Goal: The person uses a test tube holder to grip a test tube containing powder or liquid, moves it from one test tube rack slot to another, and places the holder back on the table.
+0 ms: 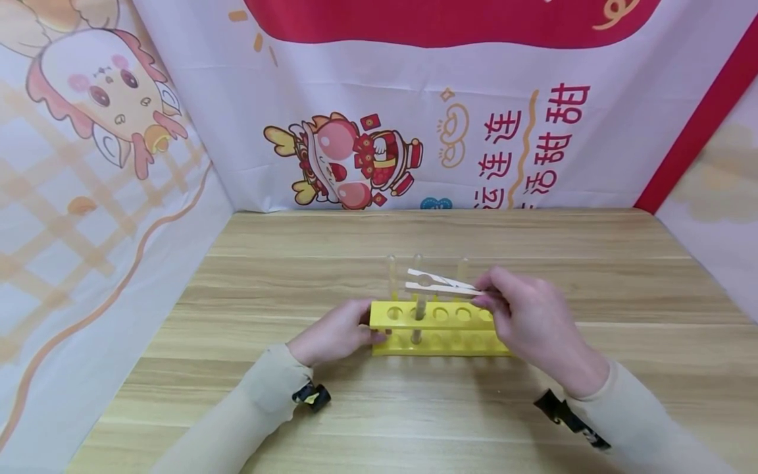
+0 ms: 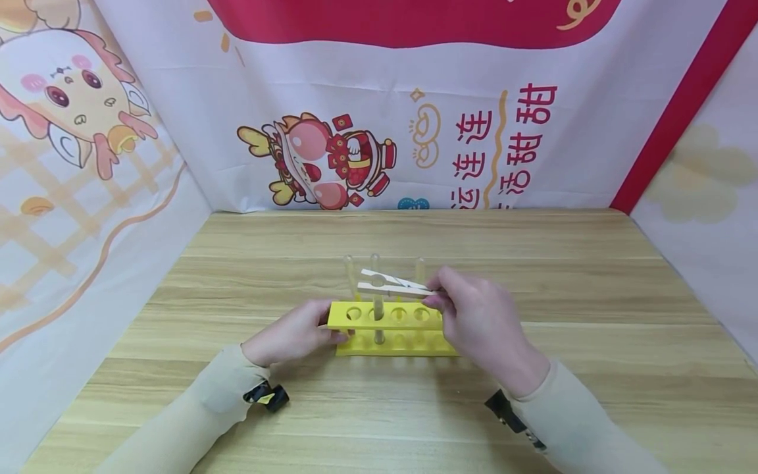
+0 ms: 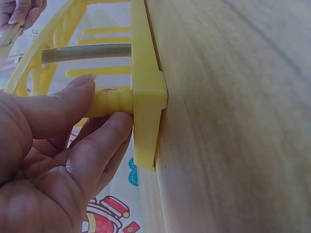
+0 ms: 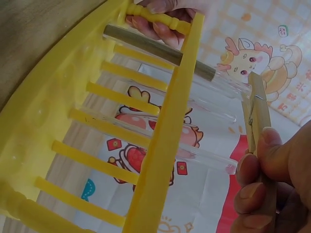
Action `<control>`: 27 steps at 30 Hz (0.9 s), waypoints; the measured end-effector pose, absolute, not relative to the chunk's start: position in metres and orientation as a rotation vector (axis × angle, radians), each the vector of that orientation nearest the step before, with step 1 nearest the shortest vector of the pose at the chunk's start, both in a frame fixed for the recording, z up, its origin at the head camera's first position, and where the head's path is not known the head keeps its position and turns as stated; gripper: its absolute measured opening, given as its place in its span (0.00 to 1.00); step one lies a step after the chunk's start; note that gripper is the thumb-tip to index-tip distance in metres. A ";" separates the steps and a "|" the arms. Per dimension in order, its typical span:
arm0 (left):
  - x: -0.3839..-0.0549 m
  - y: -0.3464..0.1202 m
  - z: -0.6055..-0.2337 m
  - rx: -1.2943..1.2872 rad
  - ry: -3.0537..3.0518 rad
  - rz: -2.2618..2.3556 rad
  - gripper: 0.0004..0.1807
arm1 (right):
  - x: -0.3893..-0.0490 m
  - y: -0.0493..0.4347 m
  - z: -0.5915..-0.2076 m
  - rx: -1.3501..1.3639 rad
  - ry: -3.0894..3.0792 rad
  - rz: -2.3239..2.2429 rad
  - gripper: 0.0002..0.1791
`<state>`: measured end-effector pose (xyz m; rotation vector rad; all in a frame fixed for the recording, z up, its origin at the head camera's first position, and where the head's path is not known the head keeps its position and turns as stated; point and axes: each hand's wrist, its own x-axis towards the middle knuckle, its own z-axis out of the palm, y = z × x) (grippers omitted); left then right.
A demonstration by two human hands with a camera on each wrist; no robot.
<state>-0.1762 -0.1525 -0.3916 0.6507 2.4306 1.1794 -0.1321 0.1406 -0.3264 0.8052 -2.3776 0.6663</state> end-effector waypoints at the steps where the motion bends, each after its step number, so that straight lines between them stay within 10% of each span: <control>1: -0.176 -0.152 -0.391 0.651 2.433 1.180 0.17 | -0.132 0.140 -0.327 0.802 -2.381 0.668 0.11; 27: -0.176 -0.152 -0.391 0.670 2.434 1.181 0.17 | -0.126 0.137 -0.353 0.759 -2.457 0.585 0.09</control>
